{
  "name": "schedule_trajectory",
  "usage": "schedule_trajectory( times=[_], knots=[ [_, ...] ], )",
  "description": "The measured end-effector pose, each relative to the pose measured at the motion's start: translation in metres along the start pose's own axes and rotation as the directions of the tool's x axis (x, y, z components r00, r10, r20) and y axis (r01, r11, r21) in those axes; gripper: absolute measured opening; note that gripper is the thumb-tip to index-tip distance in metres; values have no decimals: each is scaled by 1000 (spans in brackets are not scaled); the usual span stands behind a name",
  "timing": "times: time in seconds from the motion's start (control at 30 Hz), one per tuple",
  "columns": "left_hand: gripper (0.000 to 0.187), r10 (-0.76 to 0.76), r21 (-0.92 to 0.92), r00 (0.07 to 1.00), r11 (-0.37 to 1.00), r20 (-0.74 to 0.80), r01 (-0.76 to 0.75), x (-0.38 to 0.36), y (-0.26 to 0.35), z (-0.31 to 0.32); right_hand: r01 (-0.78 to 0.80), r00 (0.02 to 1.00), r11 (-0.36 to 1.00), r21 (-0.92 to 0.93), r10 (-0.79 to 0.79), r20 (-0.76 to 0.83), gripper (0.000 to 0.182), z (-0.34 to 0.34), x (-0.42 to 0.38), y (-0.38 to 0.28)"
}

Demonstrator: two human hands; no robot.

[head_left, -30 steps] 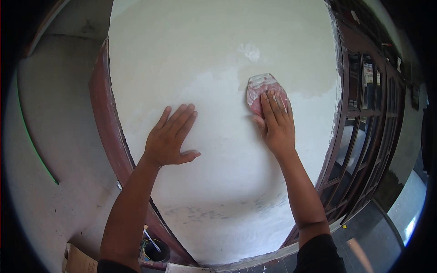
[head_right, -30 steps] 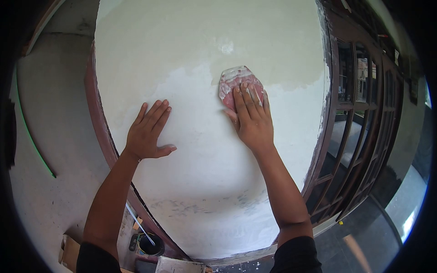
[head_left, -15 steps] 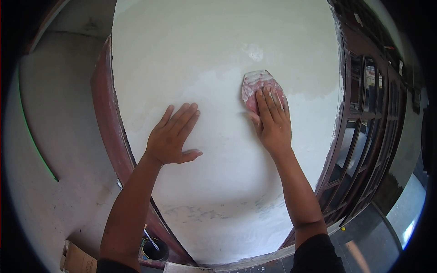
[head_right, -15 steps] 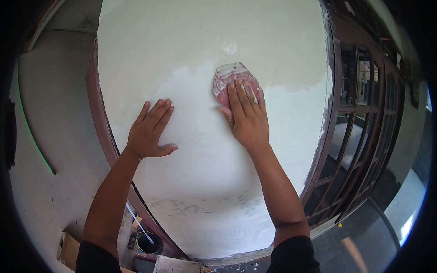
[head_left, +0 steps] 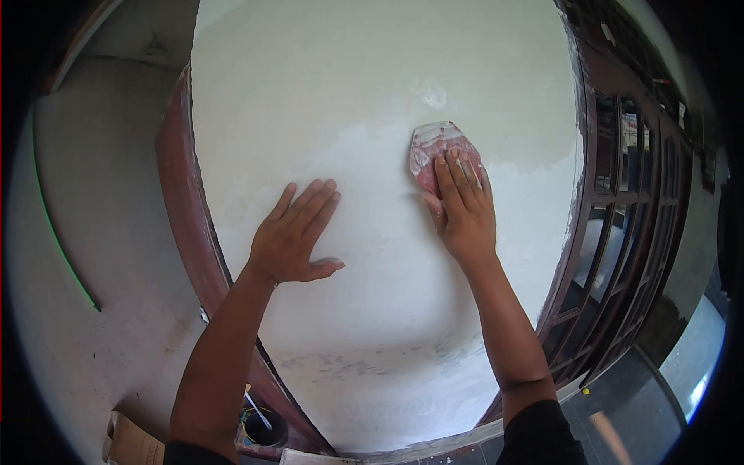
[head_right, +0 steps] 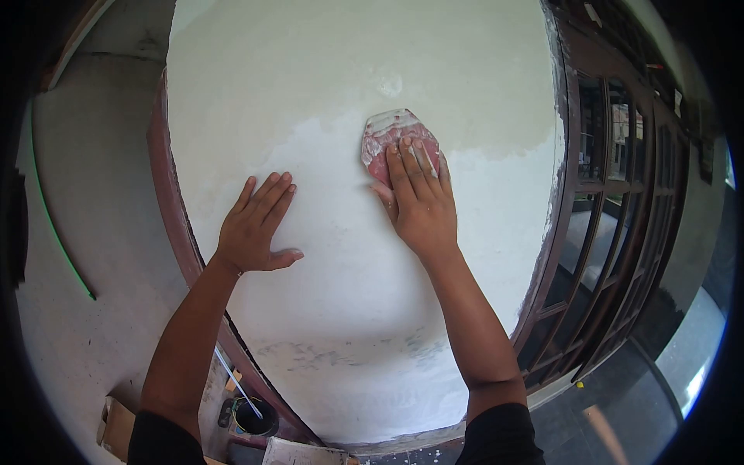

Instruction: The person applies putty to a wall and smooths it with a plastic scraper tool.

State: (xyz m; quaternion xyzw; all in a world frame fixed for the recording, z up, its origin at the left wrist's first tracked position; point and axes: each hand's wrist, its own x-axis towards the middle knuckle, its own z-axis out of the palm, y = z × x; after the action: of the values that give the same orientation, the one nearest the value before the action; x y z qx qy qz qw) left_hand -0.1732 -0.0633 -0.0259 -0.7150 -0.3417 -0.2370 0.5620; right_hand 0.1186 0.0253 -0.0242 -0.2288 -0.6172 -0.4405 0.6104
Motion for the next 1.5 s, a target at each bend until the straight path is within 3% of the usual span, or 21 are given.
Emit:
schedule_trajectory(
  times=[0.3,0.5,0.57,0.67,0.77,0.93,1.13,1.33,1.5],
  knots=[
    [86,0,-23,1000,1000,-18,-1,3,2,-6,12,986,999,-41,-19,-163,52,20,94,34],
    [85,-6,-42,1000,999,-4,6,2,2,-5,-28,998,998,-58,25,-58,50,11,56,23],
    [96,-5,-38,1000,999,15,5,-1,0,0,-42,999,999,-19,41,-24,51,5,45,20],
    [96,7,-23,1000,1000,-4,-7,0,0,0,-15,991,1000,-17,12,-133,51,10,68,27],
    [86,-1,-37,1000,999,-24,1,2,2,-4,-34,990,998,-46,27,-139,50,22,92,39],
    [86,-9,-36,1000,999,-14,8,3,2,-5,-48,998,998,-47,46,-40,51,16,54,13],
    [91,-6,-33,1000,999,8,6,1,1,-1,-66,989,997,-41,60,-138,52,17,88,22],
    [95,-11,-48,1000,999,13,11,0,1,0,-52,998,998,-33,50,-43,52,19,62,1],
    [95,-3,-44,1000,999,0,3,-1,0,1,-24,996,1000,5,25,-91,53,13,75,5]
  ],
)
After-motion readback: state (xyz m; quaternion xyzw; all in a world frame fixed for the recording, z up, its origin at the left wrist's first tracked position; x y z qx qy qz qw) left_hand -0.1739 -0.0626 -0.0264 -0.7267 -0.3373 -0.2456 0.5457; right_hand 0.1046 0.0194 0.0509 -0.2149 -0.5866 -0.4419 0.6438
